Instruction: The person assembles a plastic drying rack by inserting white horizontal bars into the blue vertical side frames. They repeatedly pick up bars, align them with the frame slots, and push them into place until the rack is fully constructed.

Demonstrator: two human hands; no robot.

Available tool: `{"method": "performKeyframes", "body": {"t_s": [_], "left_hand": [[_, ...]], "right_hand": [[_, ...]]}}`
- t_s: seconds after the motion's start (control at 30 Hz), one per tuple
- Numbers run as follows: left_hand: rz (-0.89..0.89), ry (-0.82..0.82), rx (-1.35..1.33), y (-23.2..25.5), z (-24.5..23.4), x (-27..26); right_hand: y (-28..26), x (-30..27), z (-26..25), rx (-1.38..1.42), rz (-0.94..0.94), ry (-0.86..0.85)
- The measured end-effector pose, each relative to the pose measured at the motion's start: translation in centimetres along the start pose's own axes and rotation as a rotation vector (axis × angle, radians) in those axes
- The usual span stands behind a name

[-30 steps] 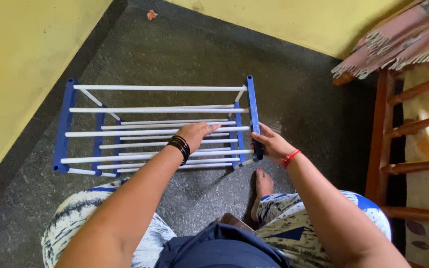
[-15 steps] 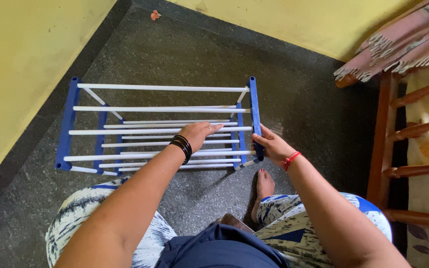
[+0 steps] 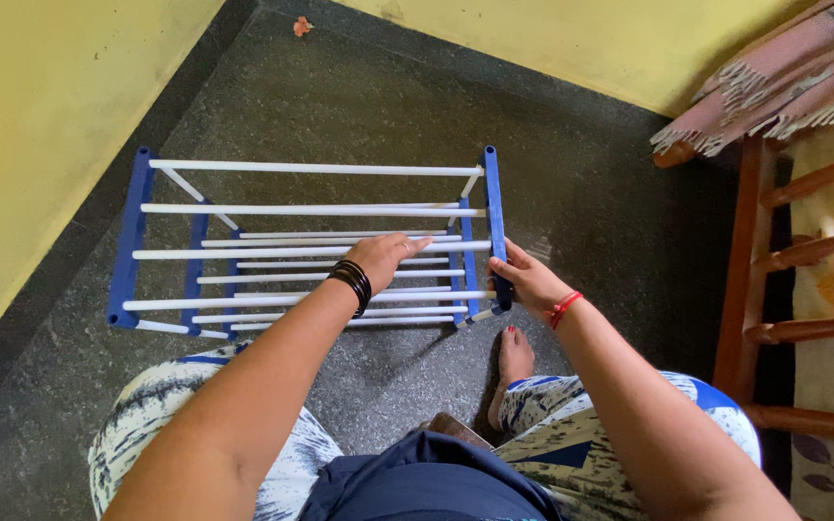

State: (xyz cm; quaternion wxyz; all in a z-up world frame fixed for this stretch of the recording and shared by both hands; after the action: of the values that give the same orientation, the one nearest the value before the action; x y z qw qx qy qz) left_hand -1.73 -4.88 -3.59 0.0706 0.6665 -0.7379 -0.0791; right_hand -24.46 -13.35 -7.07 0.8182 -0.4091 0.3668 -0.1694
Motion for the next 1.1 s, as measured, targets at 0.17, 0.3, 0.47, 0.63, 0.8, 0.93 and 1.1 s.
{"method": "performKeyframes", "body": {"t_s": [0.17, 0.3, 0.47, 0.63, 0.8, 0.93, 1.1], "left_hand": [[-0.065, -0.061, -0.072, -0.2, -1.8, 0.5], [-0.052, -0.047, -0.062, 0.1, -1.3, 0.1], [0.042, 0.014, -0.047, 0.2, -0.1, 0.4], [-0.016, -0.062, -0.054, -0.2, 0.6, 0.4], [0.009, -0.03, -0.073, 0.0, 0.9, 0.2], [0.029, 0.005, -0.059, -0.1, 0.6, 0.2], [0.0, -0.027, -0.078, 0.4, 0.4, 0.0]], "right_hand": [[0.0, -0.6, -0.4, -0.068, 0.068, 0.12], [-0.1, -0.7, 0.1, -0.01, 0.059, 0.092], [-0.2, -1.0, 0.2, -0.019, 0.048, 0.093], [-0.3, -0.8, 0.5, -0.083, 0.039, 0.117], [-0.3, -0.3, 0.2, -0.193, -0.034, 0.102], [0.0, -0.2, 0.3, -0.204, -0.046, 0.106], [-0.5, -1.3, 1.6, -0.23, 0.034, 0.15]]}}
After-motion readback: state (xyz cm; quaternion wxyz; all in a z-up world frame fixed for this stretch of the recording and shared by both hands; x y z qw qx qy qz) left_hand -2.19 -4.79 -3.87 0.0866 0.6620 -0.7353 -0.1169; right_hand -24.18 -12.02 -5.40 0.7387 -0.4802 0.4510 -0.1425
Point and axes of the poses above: each hand's wrist, its own x-axis towards the middle knuckle, its own z-axis out of the palm, y = z × x, the point moved 8 cm from there along x, towards the middle knuckle, and after that the axes turned 11 degrees about x, right-handed, at the moved point
